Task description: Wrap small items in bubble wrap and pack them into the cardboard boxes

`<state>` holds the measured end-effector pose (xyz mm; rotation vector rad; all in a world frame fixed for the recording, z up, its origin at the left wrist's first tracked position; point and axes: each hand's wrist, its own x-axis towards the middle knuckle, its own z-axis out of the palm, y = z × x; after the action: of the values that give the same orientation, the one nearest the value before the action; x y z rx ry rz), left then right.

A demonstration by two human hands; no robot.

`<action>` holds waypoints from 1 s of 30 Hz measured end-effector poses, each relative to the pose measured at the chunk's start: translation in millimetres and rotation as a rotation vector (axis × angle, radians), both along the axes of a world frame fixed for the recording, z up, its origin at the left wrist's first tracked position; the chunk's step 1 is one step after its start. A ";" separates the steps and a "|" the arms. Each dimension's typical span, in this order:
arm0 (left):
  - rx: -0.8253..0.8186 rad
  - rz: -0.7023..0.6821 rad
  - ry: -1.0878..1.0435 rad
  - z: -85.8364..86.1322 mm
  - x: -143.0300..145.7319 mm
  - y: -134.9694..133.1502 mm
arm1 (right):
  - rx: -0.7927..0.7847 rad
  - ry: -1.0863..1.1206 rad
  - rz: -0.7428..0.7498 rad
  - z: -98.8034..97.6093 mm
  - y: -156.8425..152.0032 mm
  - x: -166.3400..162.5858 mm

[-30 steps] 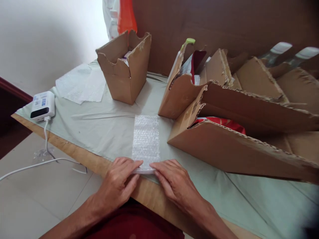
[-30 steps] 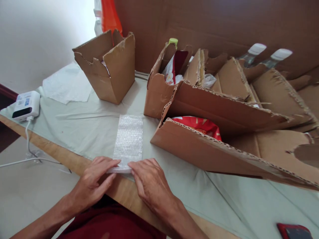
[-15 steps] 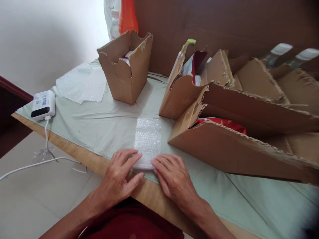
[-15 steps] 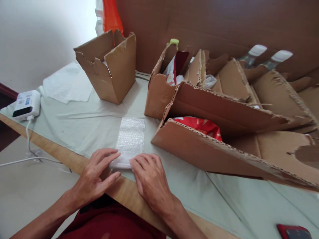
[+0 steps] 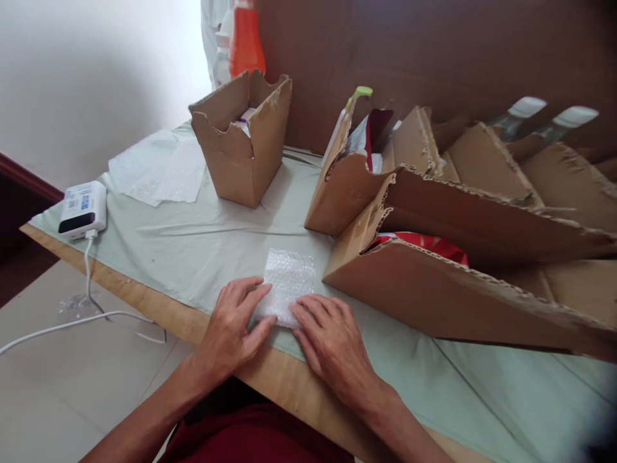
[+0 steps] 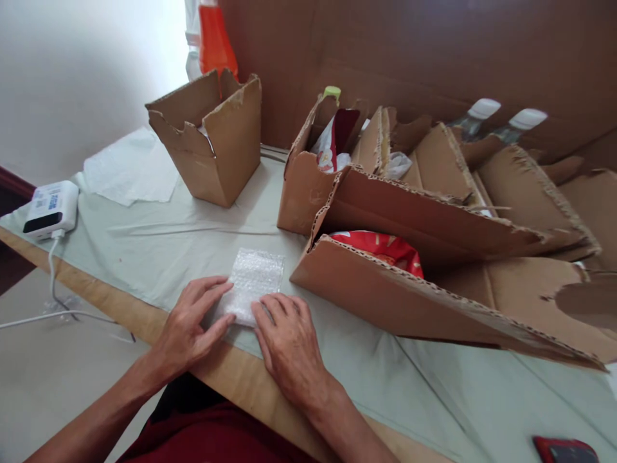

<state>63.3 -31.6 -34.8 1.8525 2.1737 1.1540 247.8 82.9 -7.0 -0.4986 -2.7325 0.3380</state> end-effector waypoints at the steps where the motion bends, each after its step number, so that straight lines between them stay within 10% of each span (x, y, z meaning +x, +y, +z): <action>1: 0.001 -0.038 -0.022 2.2 1.4 -5.7 | -0.046 0.014 0.008 0.6 1.7 -0.3; 5: -0.032 -0.102 -0.090 6.8 3.6 -16.6 | -0.271 0.010 0.014 2.9 3.0 4.6; 14: 0.013 0.122 -0.101 2.5 -1.0 5.8 | 0.081 -0.024 -0.047 -4.0 -1.3 -8.9; 23: -0.150 0.022 -1.008 10.8 43.8 -20.2 | -0.735 0.206 -0.219 7.9 -15.1 3.8; 30: -0.110 -0.203 -0.601 26.5 57.7 0.3 | -0.645 0.145 -0.224 35.4 -19.2 66.6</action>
<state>121.0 -31.3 -8.2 1.3973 1.6415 1.3000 314.4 63.7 28.4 -0.8905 -2.3515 1.1539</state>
